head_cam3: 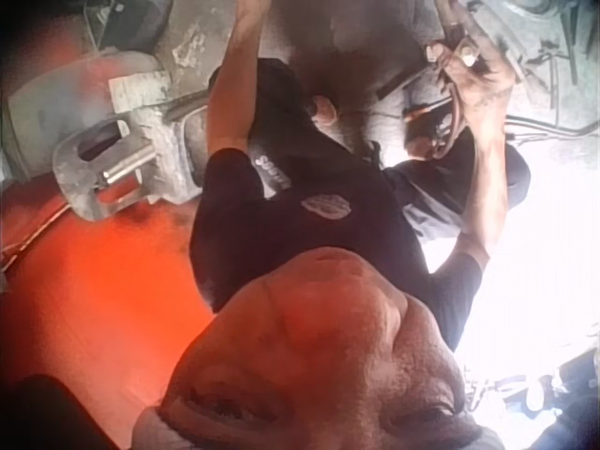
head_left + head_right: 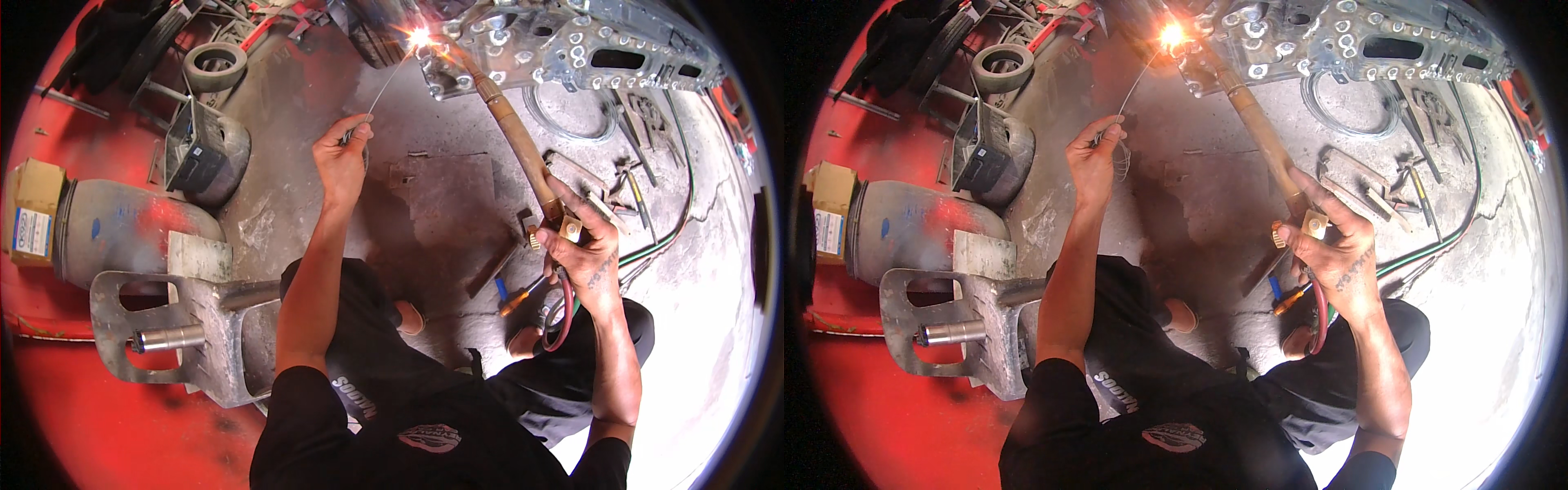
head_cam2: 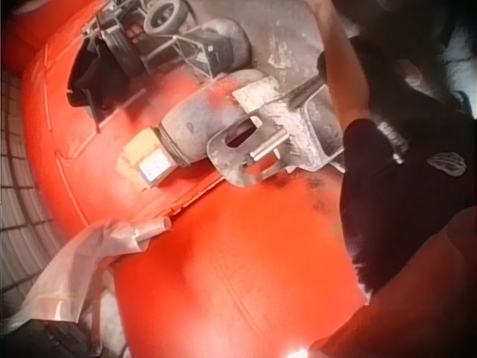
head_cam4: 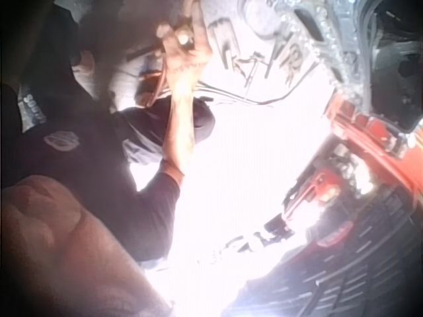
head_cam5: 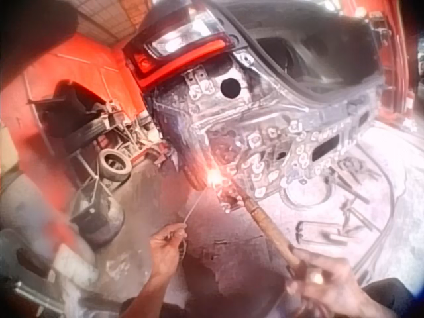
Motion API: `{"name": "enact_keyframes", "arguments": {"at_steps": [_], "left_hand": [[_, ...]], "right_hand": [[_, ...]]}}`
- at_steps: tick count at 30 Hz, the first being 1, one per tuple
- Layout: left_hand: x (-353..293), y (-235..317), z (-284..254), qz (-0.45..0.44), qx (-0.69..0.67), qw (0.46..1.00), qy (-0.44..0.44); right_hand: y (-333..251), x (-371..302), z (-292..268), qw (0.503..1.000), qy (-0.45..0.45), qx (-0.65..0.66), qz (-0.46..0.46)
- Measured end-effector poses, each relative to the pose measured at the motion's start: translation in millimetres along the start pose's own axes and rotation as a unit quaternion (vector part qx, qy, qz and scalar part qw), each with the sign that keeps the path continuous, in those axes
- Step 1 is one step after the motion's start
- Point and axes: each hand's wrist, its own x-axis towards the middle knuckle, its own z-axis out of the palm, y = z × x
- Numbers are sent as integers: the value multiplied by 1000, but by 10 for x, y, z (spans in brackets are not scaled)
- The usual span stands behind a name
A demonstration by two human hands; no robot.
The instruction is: The person uses a brazing torch to heat and join metal components on a car door frame, applying a filler rod to the heated joints.
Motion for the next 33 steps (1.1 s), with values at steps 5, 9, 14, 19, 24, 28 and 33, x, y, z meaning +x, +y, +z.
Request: {"name": "enact_keyframes", "arguments": {"at_steps": [5, 9, 14, 19, 24, 28, 33], "left_hand": [[-26, 78, 10, -51, -2, 999, 0], [-12, 64, 2, -52, -3, 999, 2], [-9, 48, 4, -21, 7, 1000, -3], [-9, 59, 3, -43, -7, 999, -3], [-6, 60, 4, -33, -3, 999, -1], [-3, 44, 9, -39, -8, 999, -2], [-8, 52, 17, -31, -10, 999, 0]], "right_hand": [[-2, 0, 20, 1000, 11, -9, -11], [-17, -6, 11, 1000, 3, -6, -2], [-10, -3, 8, 1000, 2, 7, 7], [-22, -9, 4, 1000, 7, 7, 5], [-39, -11, -7, 1000, 4, 22, 20], [-49, -12, -1, 1000, 9, 9, 22], [-25, -15, 13, 1000, 6, 9, 13]]}}
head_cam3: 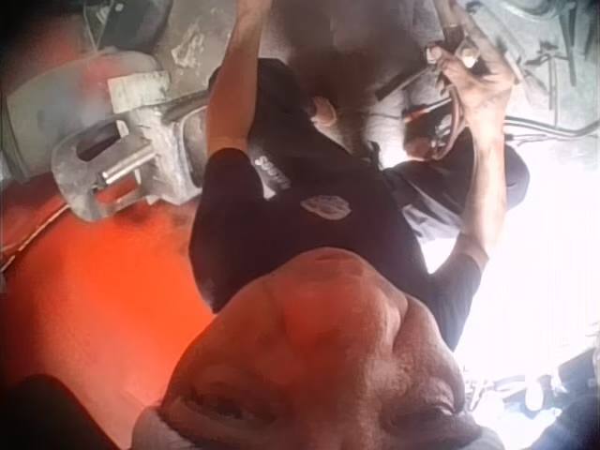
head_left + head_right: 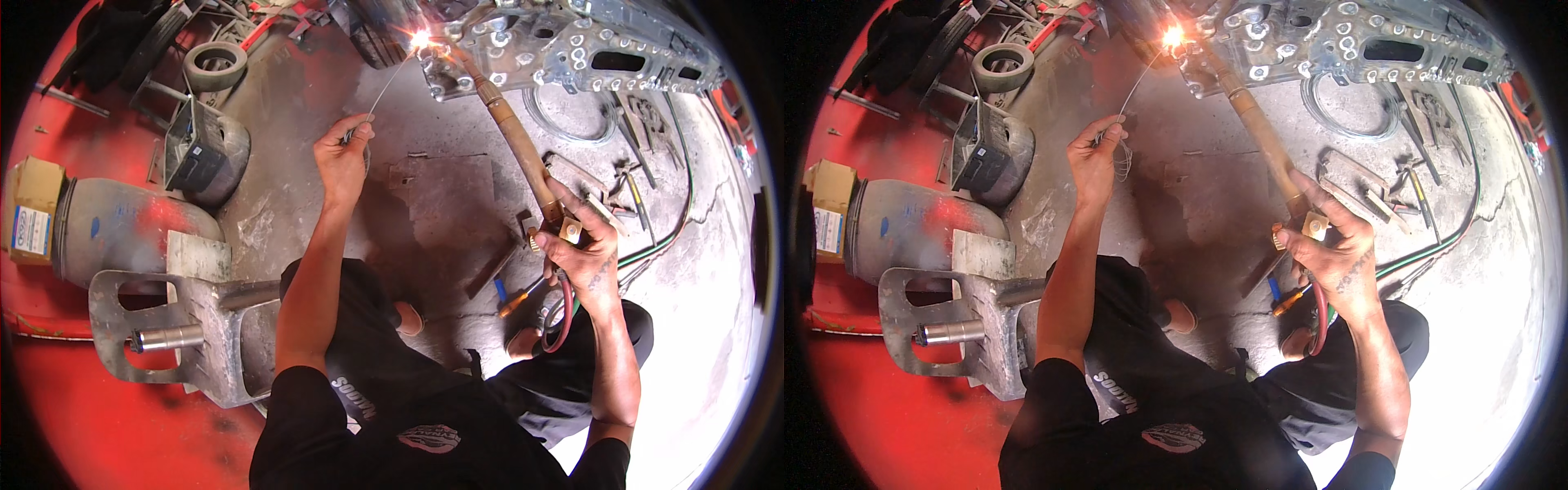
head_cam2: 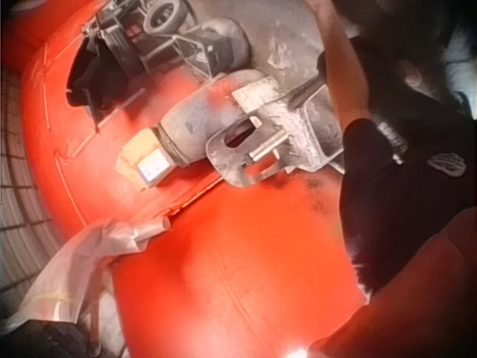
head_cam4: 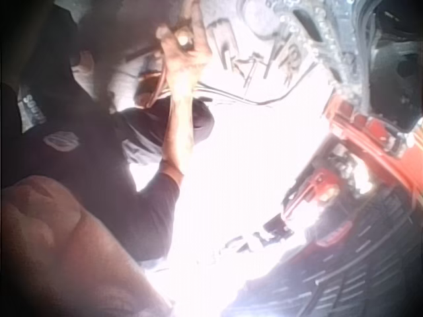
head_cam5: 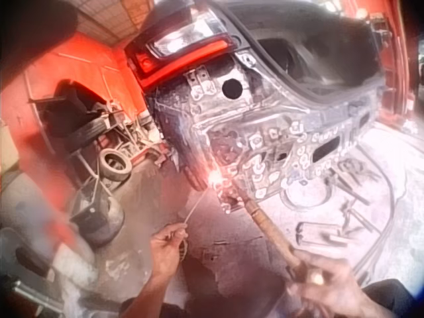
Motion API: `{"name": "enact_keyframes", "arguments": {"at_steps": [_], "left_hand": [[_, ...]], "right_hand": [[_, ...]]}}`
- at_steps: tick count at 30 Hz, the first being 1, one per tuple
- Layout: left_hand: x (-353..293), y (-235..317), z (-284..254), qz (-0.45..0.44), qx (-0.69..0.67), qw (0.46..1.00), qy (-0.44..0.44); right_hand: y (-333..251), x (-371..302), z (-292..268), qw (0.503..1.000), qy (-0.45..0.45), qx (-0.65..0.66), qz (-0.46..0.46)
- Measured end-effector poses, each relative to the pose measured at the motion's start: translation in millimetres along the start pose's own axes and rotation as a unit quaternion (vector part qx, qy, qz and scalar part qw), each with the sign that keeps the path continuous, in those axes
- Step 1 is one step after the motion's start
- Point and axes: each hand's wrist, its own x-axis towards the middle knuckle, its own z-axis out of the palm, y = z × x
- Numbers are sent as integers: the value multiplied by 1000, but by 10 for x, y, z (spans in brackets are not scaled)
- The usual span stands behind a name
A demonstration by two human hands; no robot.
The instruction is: The person uses a brazing torch to heat and join metal components on a car door frame, applying a filler rod to the heated joints.
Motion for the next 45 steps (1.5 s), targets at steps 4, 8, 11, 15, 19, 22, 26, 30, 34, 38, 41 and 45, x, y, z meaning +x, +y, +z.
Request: {"name": "enact_keyframes", "arguments": {"at_steps": [4, 8, 11, 15, 19, 22, 26, 30, 34, 38, 41, 45], "left_hand": [[8, -4, 0, 1, 7, 1000, -2], [5, 0, -13, -8, 12, 1000, -2], [-1, 25, -5, -28, -7, 1000, -5], [1, 29, -22, -42, 10, 999, -5], [4, 1, -6, -11, 9, 1000, -5], [-2, 18, -19, -19, 9, 1000, -5], [10, -13, -12, 6, 12, 1000, -6], [14, -35, -7, 29, 19, 999, -2], [-1, -7, -9, -25, -9, 1000, -3], [5, -22, -11, -16, -8, 1000, -5], [14, -24, -9, -3, -3, 1000, -3], [1, 0, 7, -44, -41, 998, -8]], "right_hand": [[8, 8, -4, 1000, -7, 3, -2], [12, 14, -10, 1000, -5, -9, -6], [21, 15, -8, 1000, -2, -6, -13], [12, 12, -8, 1000, -3, -1, -2], [15, 11, -13, 1000, -7, -3, 2], [15, 12, -1, 1000, -3, -9, -3], [34, 15, -9, 1000, -4, -3, -4], [16, 6, -19, 1000, -4, 3, -7], [-7, -5, -23, 1000, -4, 4, 10], [-17, -5, -9, 1000, 1, 1, 16], [1, 2, -21, 1000, -1, 0, 12], [8, 1, -20, 1000, 0, 5, 16]]}}
